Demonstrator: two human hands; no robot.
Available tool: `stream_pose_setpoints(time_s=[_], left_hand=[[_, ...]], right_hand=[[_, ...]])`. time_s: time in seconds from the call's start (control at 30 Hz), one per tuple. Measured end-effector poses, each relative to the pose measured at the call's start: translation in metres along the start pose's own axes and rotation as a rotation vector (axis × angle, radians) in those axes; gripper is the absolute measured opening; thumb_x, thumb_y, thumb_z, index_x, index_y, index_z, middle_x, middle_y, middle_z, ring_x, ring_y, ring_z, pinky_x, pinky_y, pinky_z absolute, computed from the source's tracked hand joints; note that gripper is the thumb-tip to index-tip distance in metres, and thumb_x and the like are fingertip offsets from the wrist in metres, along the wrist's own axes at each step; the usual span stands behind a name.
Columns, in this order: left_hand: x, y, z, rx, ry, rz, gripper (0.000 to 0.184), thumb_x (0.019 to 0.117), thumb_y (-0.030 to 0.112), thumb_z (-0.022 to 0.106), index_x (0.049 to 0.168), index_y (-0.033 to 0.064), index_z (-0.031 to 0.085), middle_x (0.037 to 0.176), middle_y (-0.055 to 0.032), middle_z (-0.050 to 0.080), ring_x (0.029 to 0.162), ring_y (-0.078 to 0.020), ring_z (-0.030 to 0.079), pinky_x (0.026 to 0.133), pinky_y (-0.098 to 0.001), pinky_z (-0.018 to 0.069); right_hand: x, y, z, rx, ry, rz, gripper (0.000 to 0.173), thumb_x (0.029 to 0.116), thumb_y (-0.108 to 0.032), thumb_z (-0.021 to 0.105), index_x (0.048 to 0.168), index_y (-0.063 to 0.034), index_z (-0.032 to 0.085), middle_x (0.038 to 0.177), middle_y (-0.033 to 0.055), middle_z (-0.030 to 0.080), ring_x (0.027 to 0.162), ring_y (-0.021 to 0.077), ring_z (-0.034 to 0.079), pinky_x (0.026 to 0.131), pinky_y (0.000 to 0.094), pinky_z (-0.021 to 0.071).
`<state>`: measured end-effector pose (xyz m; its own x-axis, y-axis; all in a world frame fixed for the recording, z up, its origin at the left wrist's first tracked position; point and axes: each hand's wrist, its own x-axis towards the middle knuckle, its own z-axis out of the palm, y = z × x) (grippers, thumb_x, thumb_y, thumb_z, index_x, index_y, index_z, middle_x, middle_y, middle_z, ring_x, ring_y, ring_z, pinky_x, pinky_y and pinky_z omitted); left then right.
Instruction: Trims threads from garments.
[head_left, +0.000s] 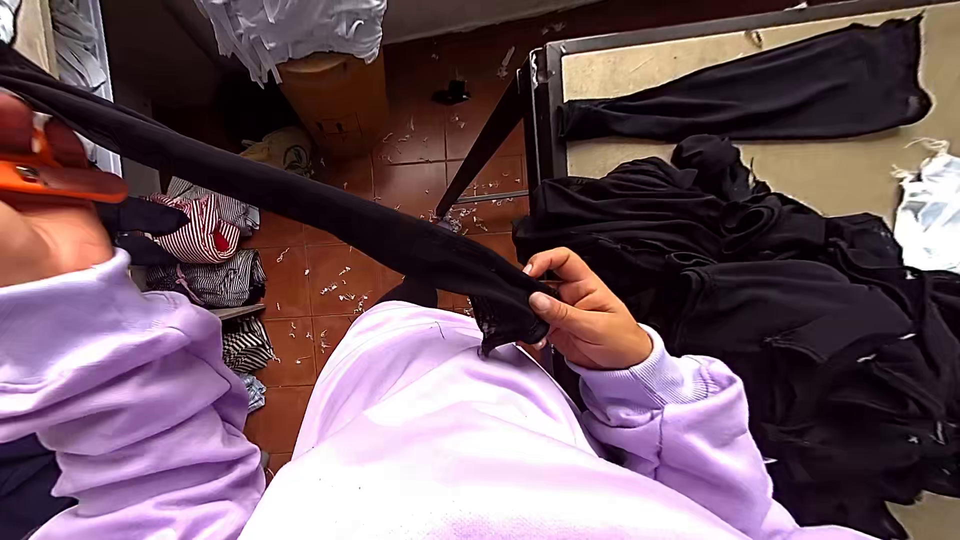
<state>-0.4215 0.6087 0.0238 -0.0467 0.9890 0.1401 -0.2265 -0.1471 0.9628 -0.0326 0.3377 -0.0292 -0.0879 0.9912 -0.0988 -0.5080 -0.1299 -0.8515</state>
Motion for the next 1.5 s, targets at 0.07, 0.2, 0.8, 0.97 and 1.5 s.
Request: stream_pose_setpoints(time_s=[0.07, 0.2, 0.8, 0.97, 1.5], left_hand=[[-0.034, 0.003, 0.045, 0.462, -0.067, 0.113, 0.008, 0.1028, 0.013, 0.058, 0.111, 0.0099, 0.057, 0.086, 0.0072, 0.067, 0.071, -0.0023, 0.064, 0.066, -0.0207, 0.0565], [-0.093, -0.017, 0.101, 0.573, -0.676, 0.354, 0.052, 0.0901, 0.015, 0.070, 0.132, -0.0086, 0.050, 0.120, -0.0152, 0.060, 0.086, -0.0047, 0.057, 0.073, -0.0189, 0.0491], [-0.154, -0.020, 0.170, 0.043, -0.971, 0.101, 0.013, 0.0954, 0.003, 0.067, 0.094, -0.0098, 0.069, 0.079, -0.0092, 0.069, 0.069, -0.0033, 0.063, 0.065, -0.0175, 0.0546], [-0.149, -0.025, 0.167, 0.116, -0.837, 0.236, 0.012, 0.0941, 0.003, 0.069, 0.091, -0.0087, 0.069, 0.082, -0.0085, 0.069, 0.073, 0.0005, 0.060, 0.067, -0.0133, 0.0505], [-0.155, -0.029, 0.151, 0.251, -0.812, 0.198, 0.028, 0.0968, 0.019, 0.069, 0.102, -0.0082, 0.064, 0.082, -0.0060, 0.064, 0.072, -0.0019, 0.057, 0.064, -0.0151, 0.0484]], right_hand=[[0.001, -0.007, 0.015, 0.118, 0.031, 0.013, 0.026, 0.1039, -0.011, 0.057, 0.127, -0.0189, 0.063, 0.116, 0.0009, 0.071, 0.095, 0.0094, 0.072, 0.080, 0.0284, 0.0635], [0.000, -0.017, 0.036, 0.303, 0.065, 0.053, 0.024, 0.1070, -0.017, 0.052, 0.122, -0.0124, 0.071, 0.115, 0.0080, 0.073, 0.102, 0.0177, 0.073, 0.089, 0.0370, 0.0626], [-0.002, -0.007, 0.058, -0.820, 0.283, -0.600, 0.033, 0.0947, -0.009, 0.069, 0.122, -0.0210, 0.056, 0.130, -0.0049, 0.058, 0.123, 0.0089, 0.057, 0.102, 0.0248, 0.0513], [-0.010, -0.012, 0.058, -0.585, 0.176, -0.412, 0.017, 0.1005, -0.004, 0.057, 0.108, -0.0140, 0.069, 0.123, -0.0003, 0.068, 0.103, 0.0069, 0.067, 0.085, 0.0219, 0.0588], [-0.013, -0.013, 0.059, -0.422, 0.004, -0.208, 0.034, 0.0930, 0.003, 0.057, 0.124, -0.0003, 0.070, 0.128, 0.0072, 0.068, 0.119, 0.0128, 0.063, 0.103, 0.0269, 0.0530]])
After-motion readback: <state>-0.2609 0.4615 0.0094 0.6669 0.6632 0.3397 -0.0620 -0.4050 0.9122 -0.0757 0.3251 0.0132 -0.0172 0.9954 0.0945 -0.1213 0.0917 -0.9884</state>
